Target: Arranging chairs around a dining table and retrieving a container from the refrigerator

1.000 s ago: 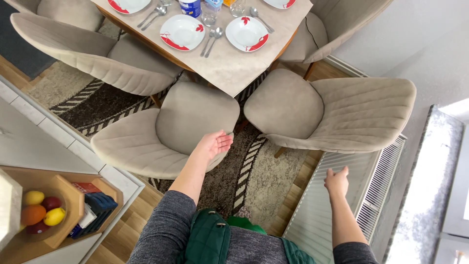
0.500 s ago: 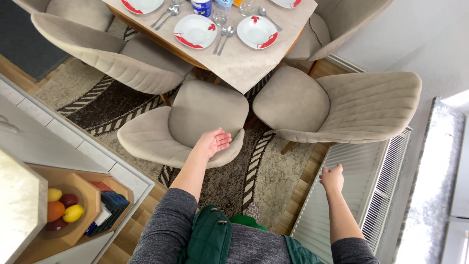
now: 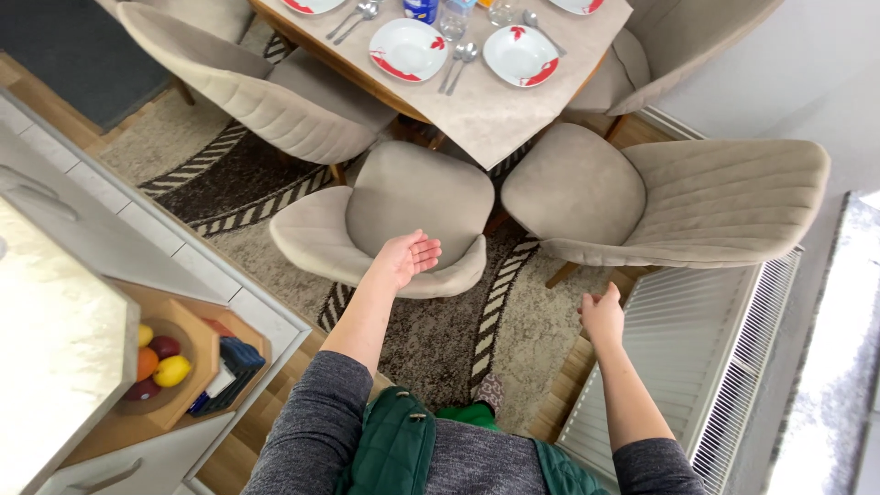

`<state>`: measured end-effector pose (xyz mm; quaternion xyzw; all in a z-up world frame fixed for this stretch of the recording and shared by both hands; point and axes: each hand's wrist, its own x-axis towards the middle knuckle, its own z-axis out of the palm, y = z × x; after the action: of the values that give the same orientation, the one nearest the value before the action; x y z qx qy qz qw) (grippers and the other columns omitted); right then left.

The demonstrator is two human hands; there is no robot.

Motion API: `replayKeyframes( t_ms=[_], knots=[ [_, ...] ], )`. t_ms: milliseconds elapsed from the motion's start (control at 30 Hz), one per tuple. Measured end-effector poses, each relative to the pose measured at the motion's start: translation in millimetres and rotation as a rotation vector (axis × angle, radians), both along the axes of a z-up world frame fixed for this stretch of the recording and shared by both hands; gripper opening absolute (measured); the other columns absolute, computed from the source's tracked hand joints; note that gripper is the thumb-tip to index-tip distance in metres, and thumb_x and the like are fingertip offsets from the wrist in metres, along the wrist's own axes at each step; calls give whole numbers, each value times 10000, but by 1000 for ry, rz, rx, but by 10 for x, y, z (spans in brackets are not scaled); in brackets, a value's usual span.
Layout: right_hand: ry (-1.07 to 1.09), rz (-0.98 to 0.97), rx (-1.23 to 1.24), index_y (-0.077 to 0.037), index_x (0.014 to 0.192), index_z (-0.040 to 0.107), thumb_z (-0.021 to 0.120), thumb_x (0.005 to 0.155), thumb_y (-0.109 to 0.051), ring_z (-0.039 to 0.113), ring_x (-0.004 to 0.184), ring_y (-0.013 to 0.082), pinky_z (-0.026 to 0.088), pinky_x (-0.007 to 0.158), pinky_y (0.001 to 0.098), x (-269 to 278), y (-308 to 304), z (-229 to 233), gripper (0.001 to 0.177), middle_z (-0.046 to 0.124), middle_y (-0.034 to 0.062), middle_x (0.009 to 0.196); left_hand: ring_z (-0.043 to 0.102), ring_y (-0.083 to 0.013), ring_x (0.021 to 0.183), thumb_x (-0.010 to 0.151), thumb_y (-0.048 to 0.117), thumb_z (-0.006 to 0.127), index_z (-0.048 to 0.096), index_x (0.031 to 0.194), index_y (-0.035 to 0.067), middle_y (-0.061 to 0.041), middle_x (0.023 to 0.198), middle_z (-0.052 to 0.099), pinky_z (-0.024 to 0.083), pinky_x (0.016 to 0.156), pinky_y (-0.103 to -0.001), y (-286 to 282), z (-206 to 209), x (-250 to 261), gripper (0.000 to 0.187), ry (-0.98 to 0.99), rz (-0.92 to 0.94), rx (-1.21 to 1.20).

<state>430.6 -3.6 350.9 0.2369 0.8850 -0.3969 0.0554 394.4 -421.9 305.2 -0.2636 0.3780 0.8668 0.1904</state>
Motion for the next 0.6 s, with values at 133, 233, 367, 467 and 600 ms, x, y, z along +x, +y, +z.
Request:
replayKeyframes(
  t_ms=[133,233,367,467,600],
  knots=[
    [10,82,9,86,1572,279,609,1011,-147,724,934,420,641,712,478,25,-506,122,691,616,355,1299,749,-262,1002,970,388,688,559,1178,121,-149,1143,750,638,868,-427,-230,202,132,362,77,-1,-102],
    [23,129,-49,38,1563,320,644,975,-197,731,952,365,661,701,404,21,-835,68,711,623,303,1323,746,-250,1048,988,370,697,553,1249,117,-145,1168,747,625,887,-410,-515,101,187,390,165,-67,-344],
    [25,272,52,13,1565,345,634,987,-232,693,1105,377,628,879,485,156,-1515,525,691,631,254,1356,700,-188,1123,919,489,730,616,1266,208,-38,1188,741,560,961,-368,-971,75,278,461,224,-176,-839],
    [76,303,41,14,1571,326,609,1016,-207,681,1132,366,622,899,489,95,-1773,353,661,590,265,1402,624,-188,1267,902,561,691,621,1332,245,1,1289,712,465,1102,-403,-1267,196,399,539,245,-293,-1119],
    [187,380,152,30,1509,423,563,1056,-226,664,1180,343,590,936,503,112,-2208,475,539,607,239,1392,617,-145,1279,978,567,573,644,1294,242,55,1243,743,43,1273,-438,-1640,-114,313,459,294,-422,-1533]
  ],
)
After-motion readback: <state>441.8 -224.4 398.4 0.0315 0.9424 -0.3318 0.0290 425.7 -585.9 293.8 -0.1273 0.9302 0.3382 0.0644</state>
